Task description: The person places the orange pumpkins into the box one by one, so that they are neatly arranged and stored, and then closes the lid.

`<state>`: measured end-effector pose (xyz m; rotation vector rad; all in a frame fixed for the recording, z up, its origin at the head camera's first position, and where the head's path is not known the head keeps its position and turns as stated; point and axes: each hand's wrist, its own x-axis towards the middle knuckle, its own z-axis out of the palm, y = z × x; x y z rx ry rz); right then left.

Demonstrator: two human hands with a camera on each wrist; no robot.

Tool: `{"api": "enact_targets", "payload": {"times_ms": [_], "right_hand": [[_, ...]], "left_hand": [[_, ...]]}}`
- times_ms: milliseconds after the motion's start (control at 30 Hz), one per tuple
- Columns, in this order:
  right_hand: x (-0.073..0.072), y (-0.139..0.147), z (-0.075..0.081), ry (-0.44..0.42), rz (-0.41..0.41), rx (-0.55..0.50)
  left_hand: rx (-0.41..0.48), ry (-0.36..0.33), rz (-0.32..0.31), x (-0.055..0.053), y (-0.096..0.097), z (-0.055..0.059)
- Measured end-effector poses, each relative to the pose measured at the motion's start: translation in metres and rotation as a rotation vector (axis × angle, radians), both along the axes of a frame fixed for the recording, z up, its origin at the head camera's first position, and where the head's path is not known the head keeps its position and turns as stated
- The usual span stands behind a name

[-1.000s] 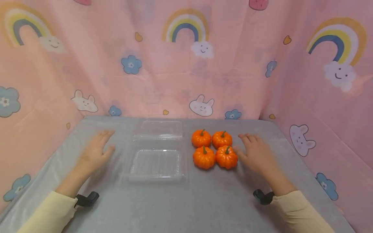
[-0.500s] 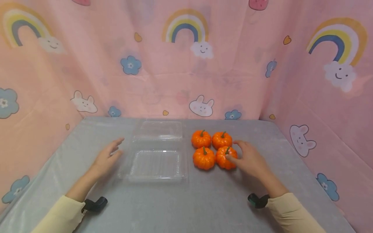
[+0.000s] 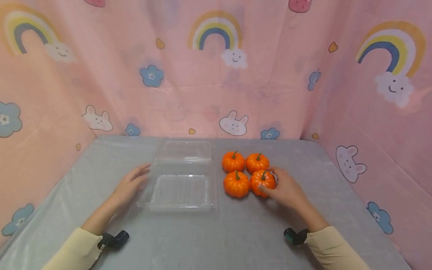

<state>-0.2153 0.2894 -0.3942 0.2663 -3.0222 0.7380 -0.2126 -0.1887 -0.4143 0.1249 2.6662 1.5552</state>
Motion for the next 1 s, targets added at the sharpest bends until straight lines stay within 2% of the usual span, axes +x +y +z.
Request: {"api": "enact_targets", "payload": {"times_ms": [500, 733, 1000], "right_hand": [[0.0004, -0.0042, -0.0068, 0.022, -0.006, -0.026], [-0.0001, -0.006, -0.0074, 0.034, 0.0, -0.058], [0.0001, -0.0058, -0.0062, 0.02, -0.023, -0.091]], "left_hand": [[0.179, -0.055, -0.045, 0.0004, 0.0053, 0.0005], [0.264, -0.092, -0.03, -0.0019, 0.0066, -0.0029], [0.344, -0.125, -0.007, -0.0006, 0.0094, -0.0006]]}}
